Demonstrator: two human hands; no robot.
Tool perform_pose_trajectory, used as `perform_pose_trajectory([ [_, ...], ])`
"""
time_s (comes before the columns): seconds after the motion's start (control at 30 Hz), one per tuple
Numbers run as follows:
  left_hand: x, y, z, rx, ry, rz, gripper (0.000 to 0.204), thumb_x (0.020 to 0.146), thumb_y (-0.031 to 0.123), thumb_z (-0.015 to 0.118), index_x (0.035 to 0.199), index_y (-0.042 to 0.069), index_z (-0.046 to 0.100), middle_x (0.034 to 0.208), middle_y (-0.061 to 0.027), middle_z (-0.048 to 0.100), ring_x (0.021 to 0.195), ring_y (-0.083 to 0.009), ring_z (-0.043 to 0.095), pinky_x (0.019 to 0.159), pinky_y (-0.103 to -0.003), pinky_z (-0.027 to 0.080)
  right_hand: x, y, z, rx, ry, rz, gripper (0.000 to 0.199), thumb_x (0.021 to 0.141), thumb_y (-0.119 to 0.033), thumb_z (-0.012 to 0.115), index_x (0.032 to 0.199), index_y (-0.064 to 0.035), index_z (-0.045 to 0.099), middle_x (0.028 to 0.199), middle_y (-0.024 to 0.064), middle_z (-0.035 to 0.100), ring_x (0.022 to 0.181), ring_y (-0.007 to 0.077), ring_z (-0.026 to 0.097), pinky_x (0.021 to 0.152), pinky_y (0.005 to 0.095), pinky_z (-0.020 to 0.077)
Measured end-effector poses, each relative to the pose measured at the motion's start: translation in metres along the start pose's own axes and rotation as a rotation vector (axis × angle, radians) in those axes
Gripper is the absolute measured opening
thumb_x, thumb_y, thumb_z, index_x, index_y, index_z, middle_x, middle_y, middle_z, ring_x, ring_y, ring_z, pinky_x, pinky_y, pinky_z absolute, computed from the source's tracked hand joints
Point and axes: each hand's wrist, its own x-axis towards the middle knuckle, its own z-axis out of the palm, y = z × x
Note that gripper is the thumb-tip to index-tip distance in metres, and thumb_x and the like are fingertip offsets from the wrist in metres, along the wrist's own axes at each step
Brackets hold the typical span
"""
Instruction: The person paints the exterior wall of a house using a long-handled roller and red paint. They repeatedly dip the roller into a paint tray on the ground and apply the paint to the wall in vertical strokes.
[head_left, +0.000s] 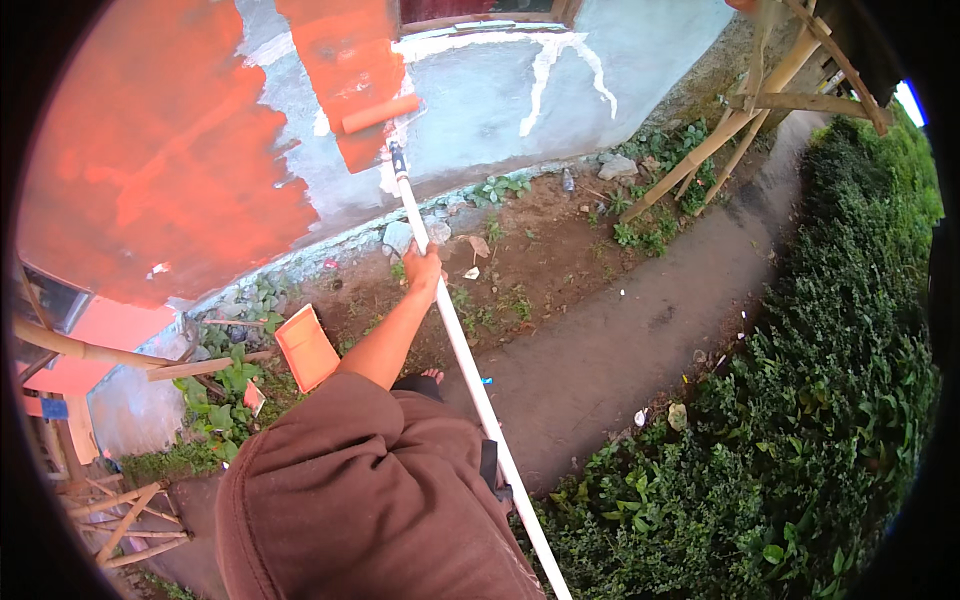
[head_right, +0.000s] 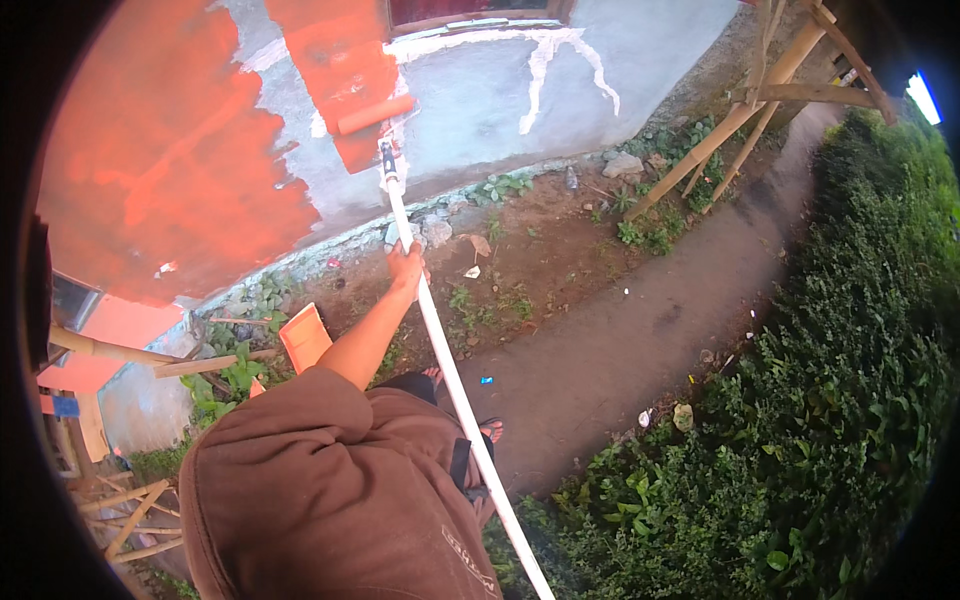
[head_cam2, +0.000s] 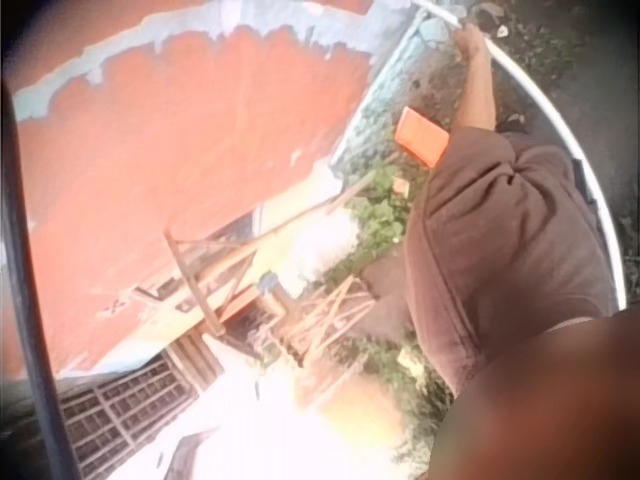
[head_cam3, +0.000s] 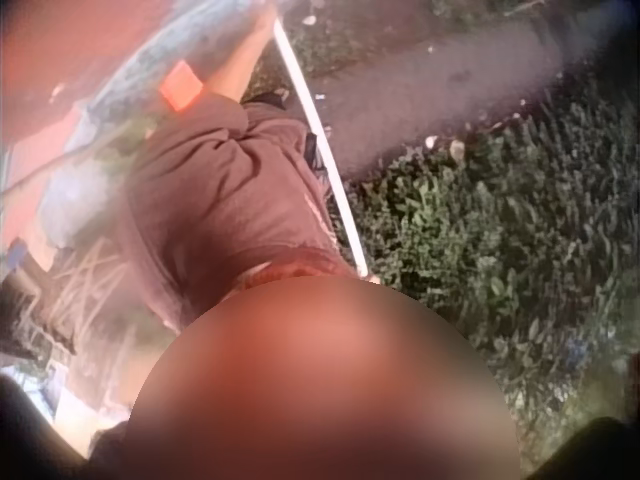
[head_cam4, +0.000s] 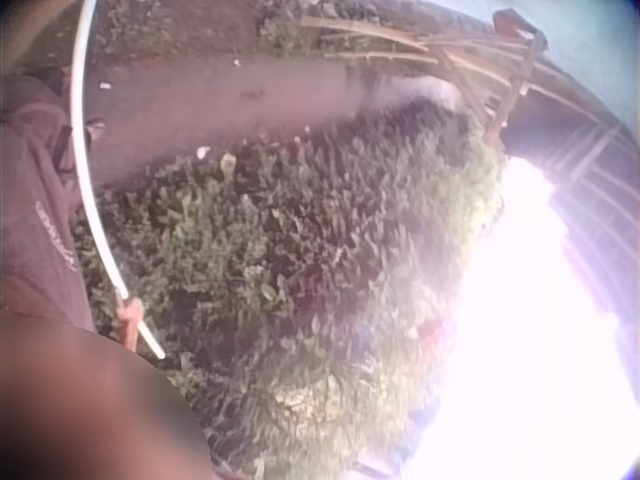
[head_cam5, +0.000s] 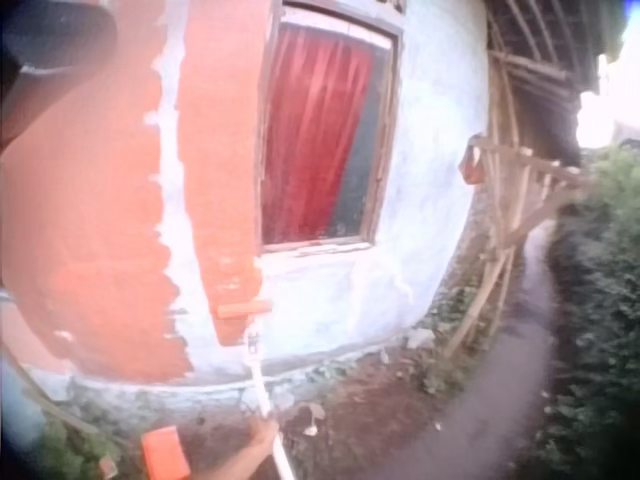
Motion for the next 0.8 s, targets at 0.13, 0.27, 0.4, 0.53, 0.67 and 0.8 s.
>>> perform_pose_trajectory([
  [0.13,0.028,-0.018,-0.007,0.054,0.023,-0.053,0.024,0.094,0.016,0.056,0.115,0.004,0.052,0.055,-0.0055,0.048,0.035,-0.019,0.048,0.031,-0.036,0.04,-0.009,-0.004,-0.012,0.04,0.024,-0.027,0.058,0.084,-0.056,0.064,0.063,-0.0021,0.059,0.052,0.0208,0.055,0.05,0.0427,0.055,0.049,0.0491,0.0421],
  [0.27,0.022,-0.011,-0.011,0.012,0.008,-0.096,0.025,0.095,0.017,0.056,0.116,0.004,0.053,0.057,-0.006,0.05,0.035,-0.0183,0.049,0.032,-0.035,0.041,-0.019,-0.009,-0.033,0.072,0.051,-0.057,0.053,0.085,-0.054,0.064,0.071,-0.0032,0.061,0.053,0.0204,0.055,0.05,0.0426,0.054,0.049,0.0489,0.0417],
  [0.4,-0.026,0.047,-0.02,0.009,0.001,-0.013,0.026,0.095,0.016,0.056,0.118,0.003,0.054,0.058,-0.0054,0.051,0.036,-0.0164,0.049,0.033,-0.034,0.042,-0.039,-0.015,-0.048,0.133,0.075,-0.098,0.048,0.086,-0.052,0.064,0.078,-0.0042,0.063,0.053,0.0201,0.056,0.049,0.0426,0.053,0.049,0.0487,0.0414],
  [0.53,-0.069,0.108,-0.028,0.034,-0.006,0.058,0.03,0.095,0.016,0.057,0.122,0.004,0.053,0.059,-0.004,0.051,0.037,-0.0155,0.05,0.033,-0.033,0.041,-0.058,-0.018,-0.062,0.233,0.102,-0.183,0.044,0.086,-0.05,0.064,0.086,-0.0053,0.065,0.054,0.0198,0.056,0.048,0.0425,0.052,0.048,0.0485,0.0411],
  [0.67,-0.099,0.147,-0.038,-0.008,-0.064,0.167,0.033,0.095,0.019,0.06,0.125,0.006,0.053,0.059,-0.0035,0.052,0.038,-0.0157,0.051,0.032,-0.032,0.04,-0.038,0.017,-0.038,0.13,0.047,-0.12,0.053,0.087,-0.049,0.064,0.065,-0.0006,0.061,0.049,0.0193,0.051,0.044,0.0394,0.048,0.047,0.0481,0.0379],
  [0.8,-0.104,0.161,-0.037,0.0,-0.037,0.242,0.035,0.094,0.018,0.06,0.125,0.004,0.054,0.059,-0.0034,0.052,0.038,-0.0152,0.051,0.033,-0.032,0.041,-0.019,0.016,-0.02,0.178,0.02,-0.177,0.065,0.087,-0.049,0.064,0.047,0.0012,0.05,0.043,0.0172,0.042,0.041,0.0335,0.043,0.046,0.048,0.0346],
])
